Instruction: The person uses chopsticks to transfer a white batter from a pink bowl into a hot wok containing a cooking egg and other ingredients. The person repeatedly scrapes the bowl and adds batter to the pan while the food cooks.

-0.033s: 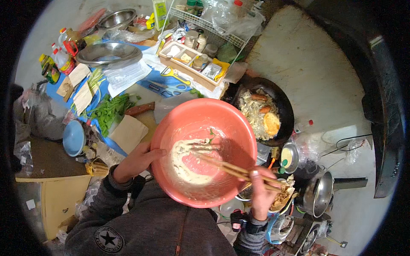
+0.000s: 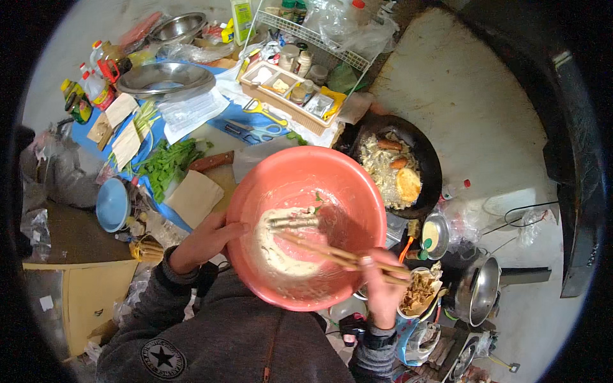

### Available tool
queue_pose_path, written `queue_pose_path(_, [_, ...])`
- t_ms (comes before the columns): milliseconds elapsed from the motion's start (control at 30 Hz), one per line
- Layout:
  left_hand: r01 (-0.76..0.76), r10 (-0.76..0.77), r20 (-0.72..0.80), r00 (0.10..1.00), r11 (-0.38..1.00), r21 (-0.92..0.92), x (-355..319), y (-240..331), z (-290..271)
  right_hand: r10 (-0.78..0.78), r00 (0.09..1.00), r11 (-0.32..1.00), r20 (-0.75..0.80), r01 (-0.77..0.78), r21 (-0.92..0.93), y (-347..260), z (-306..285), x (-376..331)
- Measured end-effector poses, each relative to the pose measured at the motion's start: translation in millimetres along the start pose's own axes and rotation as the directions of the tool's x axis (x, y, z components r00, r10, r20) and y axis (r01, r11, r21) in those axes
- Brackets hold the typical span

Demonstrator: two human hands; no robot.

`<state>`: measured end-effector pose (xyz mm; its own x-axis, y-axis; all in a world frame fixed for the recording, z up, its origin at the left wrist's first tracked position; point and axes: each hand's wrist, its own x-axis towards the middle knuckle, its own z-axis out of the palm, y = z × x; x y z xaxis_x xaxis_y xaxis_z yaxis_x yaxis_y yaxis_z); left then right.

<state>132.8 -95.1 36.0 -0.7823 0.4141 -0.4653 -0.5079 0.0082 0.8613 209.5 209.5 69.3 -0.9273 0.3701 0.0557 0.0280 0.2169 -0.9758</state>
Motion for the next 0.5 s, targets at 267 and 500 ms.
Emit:
queue_pose_path(267, [-0.054, 0.054, -0.024, 0.998, 0.998, 0.02, -23, -9, 7, -0.051, 0.999, 0.997, -0.011, 0.051, 0.052, -11, -13, -8])
queue_pose_path(500, [-0.03, 0.03, -0.01, 0.999, 1.0, 0.001, -27, -10, 8, -0.05, 0.999, 0.994, 0.016, 0.052, -0.097, 1, 2, -18])
